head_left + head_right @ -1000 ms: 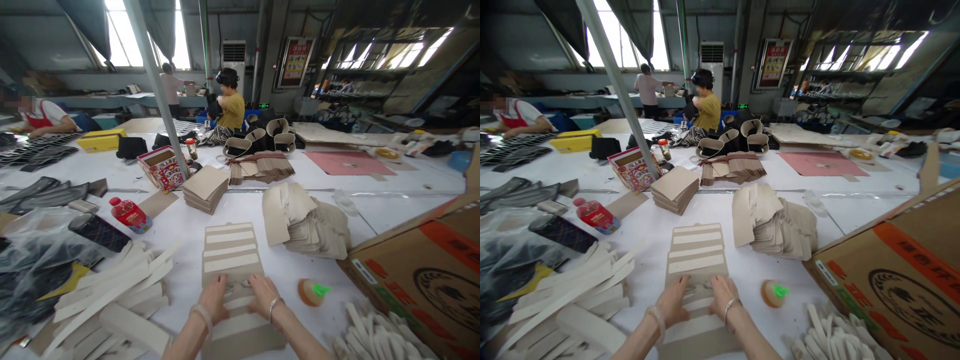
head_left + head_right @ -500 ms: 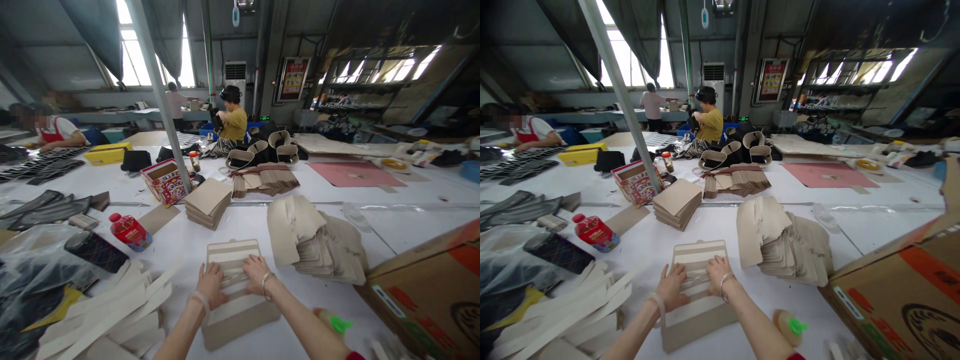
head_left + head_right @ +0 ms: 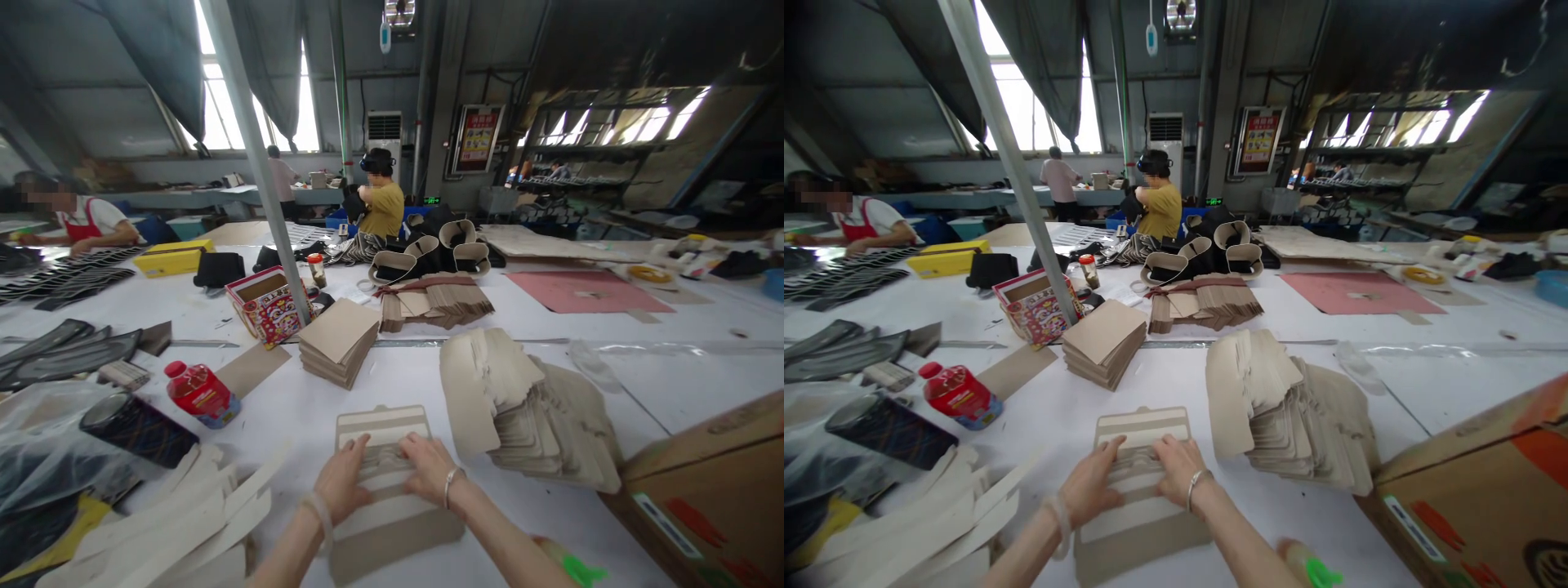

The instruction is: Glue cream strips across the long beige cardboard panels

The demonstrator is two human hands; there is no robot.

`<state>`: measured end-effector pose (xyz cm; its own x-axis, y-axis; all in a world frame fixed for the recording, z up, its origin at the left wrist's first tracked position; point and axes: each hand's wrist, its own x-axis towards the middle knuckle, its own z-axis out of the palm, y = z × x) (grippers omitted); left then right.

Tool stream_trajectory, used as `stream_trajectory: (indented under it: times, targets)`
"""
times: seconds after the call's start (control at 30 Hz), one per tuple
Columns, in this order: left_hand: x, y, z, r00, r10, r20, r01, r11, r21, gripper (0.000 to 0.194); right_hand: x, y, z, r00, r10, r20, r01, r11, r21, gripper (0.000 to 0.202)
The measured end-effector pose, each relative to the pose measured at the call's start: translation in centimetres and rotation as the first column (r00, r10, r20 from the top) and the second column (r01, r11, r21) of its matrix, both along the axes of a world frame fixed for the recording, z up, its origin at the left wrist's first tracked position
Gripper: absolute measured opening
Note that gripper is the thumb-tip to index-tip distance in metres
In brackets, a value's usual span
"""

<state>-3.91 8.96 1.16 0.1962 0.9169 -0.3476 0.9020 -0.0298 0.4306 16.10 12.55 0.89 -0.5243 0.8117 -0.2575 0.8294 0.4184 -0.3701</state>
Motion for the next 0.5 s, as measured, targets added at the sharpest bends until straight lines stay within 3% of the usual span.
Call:
stream_trajectory:
  times: [0.17,0.33,0.5]
  targets:
    - [-0.7,5.9,-1.2,0.997,0.024,-0.069,-0.027,0.999,-0.038,0.071,-1.6,5.9,-0.7,0.996,0.020,0.091,-0.015,0.998,-0.054,0.047]
    - [-1.4,6.7,-2.5,0.998,0.012,-0.064,-0.015,0.999,-0.042,0.064,-1.5,6.6,-2.2,0.997,0.033,0.073,-0.031,0.999,-0.028,0.049]
    - [-2.0,8.3,-2.4,0.998,-0.006,-0.070,0.004,1.000,-0.029,0.066,-1.7,8.1,-1.9,0.998,0.023,0.060,-0.021,0.999,-0.040,0.044]
